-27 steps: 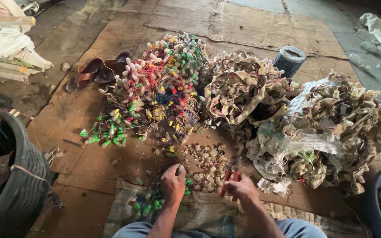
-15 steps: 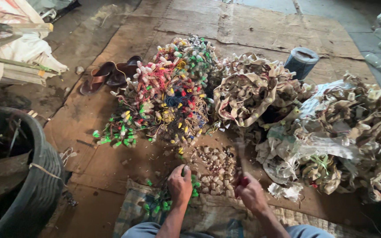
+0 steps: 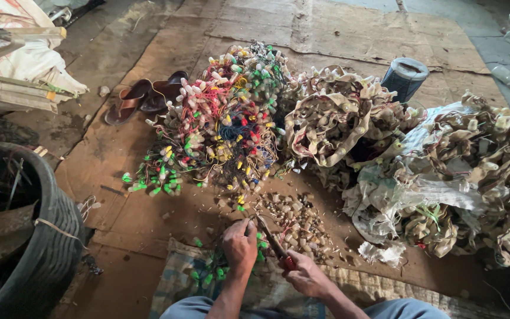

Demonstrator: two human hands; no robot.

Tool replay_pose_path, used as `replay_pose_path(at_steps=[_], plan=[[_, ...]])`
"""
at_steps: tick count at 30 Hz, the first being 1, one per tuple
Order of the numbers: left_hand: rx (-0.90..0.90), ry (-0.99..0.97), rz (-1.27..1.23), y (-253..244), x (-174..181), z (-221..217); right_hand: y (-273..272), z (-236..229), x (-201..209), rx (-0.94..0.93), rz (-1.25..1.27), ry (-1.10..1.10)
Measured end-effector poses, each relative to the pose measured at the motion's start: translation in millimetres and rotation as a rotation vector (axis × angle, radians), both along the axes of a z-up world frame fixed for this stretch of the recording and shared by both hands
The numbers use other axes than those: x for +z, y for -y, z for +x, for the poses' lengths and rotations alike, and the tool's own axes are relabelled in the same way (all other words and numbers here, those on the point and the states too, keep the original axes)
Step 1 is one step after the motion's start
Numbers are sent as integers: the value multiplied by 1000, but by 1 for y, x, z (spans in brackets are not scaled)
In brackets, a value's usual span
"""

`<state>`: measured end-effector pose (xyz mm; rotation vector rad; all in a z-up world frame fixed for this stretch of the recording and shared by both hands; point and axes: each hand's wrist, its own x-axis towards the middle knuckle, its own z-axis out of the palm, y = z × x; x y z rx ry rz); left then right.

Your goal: The person sits on a mat on the floor and uses a knife to cut the metal bases off of green Christmas light bulbs. The person holds the string of lights in one hand and uses the knife in the other to sever the base, dropping the separated pieces onto the floor.

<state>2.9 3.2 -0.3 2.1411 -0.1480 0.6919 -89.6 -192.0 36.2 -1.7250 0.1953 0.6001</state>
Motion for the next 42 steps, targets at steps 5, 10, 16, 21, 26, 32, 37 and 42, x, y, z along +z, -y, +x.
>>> replay_pose_path(at_steps=[5, 10, 16, 21, 26, 32, 37, 42], plan=[[-21, -7, 24, -2, 12, -2, -1, -3, -5, 119, -133, 262], [-69, 55, 81, 0, 19, -7, -3, 0, -1, 27, -175, 120], [-83, 48, 59, 1, 21, -7, -9, 0, 6, 17, -231, 147], [-70, 56, 74, 1, 19, -7, -17, 0, 2, -134, -380, 265], [-92, 72, 40, 4, 14, -7, -28, -1, -6, -137, -385, 218], [-8, -284, -303, -3, 5, 3, -5, 8, 13, -381, 208, -275], [-123, -471, -519, -3, 9, 3, 6, 14, 28, -356, -204, -104], [-264, -290, -630, -11, 25, 3, 12, 18, 33, -445, -88, -21]])
